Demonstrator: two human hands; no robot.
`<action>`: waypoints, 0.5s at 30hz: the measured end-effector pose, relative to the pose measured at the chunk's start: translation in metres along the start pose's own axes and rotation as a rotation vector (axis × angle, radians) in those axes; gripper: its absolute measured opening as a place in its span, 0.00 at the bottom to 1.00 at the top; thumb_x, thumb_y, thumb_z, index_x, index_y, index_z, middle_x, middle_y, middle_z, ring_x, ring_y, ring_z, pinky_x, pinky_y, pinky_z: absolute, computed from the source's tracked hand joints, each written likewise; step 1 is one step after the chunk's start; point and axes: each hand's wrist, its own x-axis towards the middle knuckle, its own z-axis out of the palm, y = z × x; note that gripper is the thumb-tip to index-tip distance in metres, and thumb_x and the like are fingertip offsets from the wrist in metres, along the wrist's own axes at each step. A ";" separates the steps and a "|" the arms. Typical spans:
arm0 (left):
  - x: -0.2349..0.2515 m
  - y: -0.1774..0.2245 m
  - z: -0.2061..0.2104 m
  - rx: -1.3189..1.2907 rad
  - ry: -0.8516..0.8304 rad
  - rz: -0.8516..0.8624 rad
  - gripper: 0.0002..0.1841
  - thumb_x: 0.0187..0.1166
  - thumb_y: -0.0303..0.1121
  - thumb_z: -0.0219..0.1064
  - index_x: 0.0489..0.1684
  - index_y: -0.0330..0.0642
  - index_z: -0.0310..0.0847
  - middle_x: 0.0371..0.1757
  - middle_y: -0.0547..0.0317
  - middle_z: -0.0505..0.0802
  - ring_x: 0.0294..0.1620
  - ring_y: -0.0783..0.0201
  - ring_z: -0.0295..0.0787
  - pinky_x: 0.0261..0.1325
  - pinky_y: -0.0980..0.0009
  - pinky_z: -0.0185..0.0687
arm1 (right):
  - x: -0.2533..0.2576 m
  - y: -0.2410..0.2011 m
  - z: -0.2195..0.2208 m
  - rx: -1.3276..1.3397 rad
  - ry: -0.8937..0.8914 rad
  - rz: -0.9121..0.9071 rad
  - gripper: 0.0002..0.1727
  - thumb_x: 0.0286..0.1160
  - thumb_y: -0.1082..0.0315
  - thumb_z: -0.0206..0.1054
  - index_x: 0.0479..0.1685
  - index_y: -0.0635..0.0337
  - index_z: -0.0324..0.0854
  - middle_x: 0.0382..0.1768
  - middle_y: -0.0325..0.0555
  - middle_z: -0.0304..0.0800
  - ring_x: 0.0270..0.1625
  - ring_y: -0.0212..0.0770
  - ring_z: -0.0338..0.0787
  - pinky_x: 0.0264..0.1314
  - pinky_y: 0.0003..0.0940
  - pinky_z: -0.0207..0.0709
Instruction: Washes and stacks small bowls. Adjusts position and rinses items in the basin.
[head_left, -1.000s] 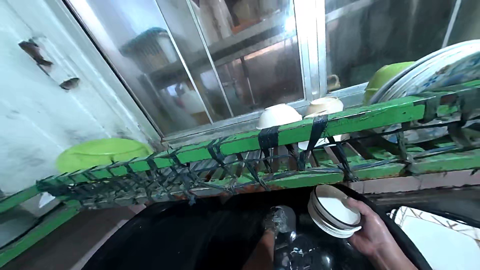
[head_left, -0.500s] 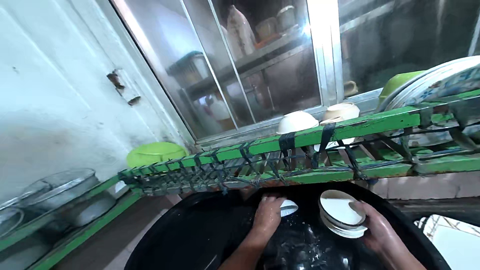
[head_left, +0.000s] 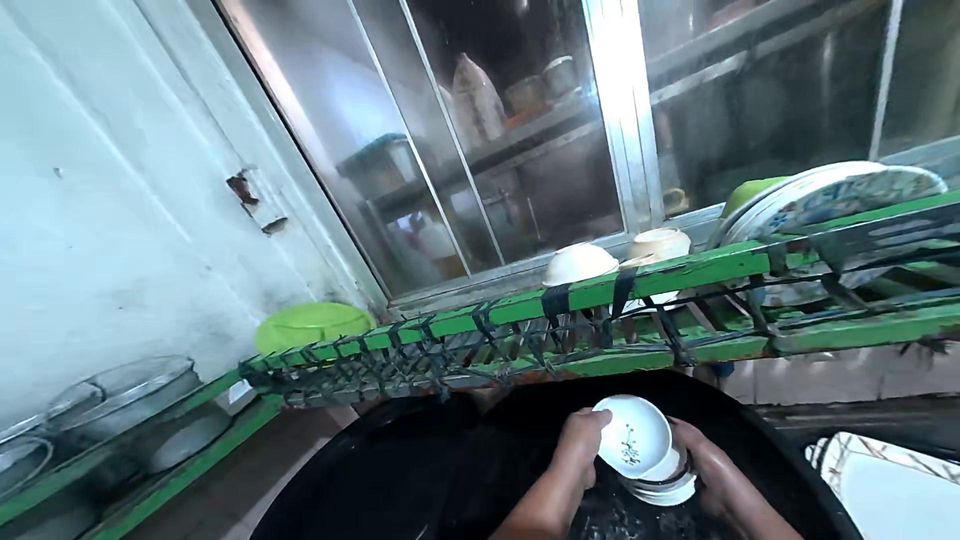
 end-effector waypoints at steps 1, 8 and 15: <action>-0.001 -0.002 0.002 -0.026 0.007 -0.005 0.17 0.89 0.36 0.60 0.66 0.31 0.80 0.60 0.39 0.89 0.60 0.52 0.88 0.64 0.54 0.83 | -0.001 -0.002 0.000 0.012 -0.002 0.004 0.26 0.80 0.58 0.59 0.74 0.60 0.75 0.58 0.53 0.90 0.58 0.44 0.91 0.59 0.44 0.85; -0.021 0.018 -0.007 -0.101 0.134 0.213 0.20 0.91 0.38 0.57 0.67 0.30 0.80 0.65 0.41 0.88 0.65 0.56 0.85 0.70 0.56 0.80 | -0.006 -0.015 0.000 0.270 0.066 0.186 0.19 0.84 0.56 0.57 0.63 0.58 0.79 0.51 0.58 0.91 0.52 0.53 0.93 0.48 0.55 0.88; -0.064 0.056 -0.057 1.173 -0.003 0.775 0.26 0.79 0.20 0.55 0.72 0.52 0.84 0.71 0.55 0.89 0.74 0.54 0.83 0.74 0.53 0.79 | -0.003 -0.018 -0.001 0.213 0.113 0.212 0.21 0.85 0.54 0.56 0.67 0.56 0.77 0.52 0.57 0.89 0.51 0.53 0.92 0.44 0.53 0.86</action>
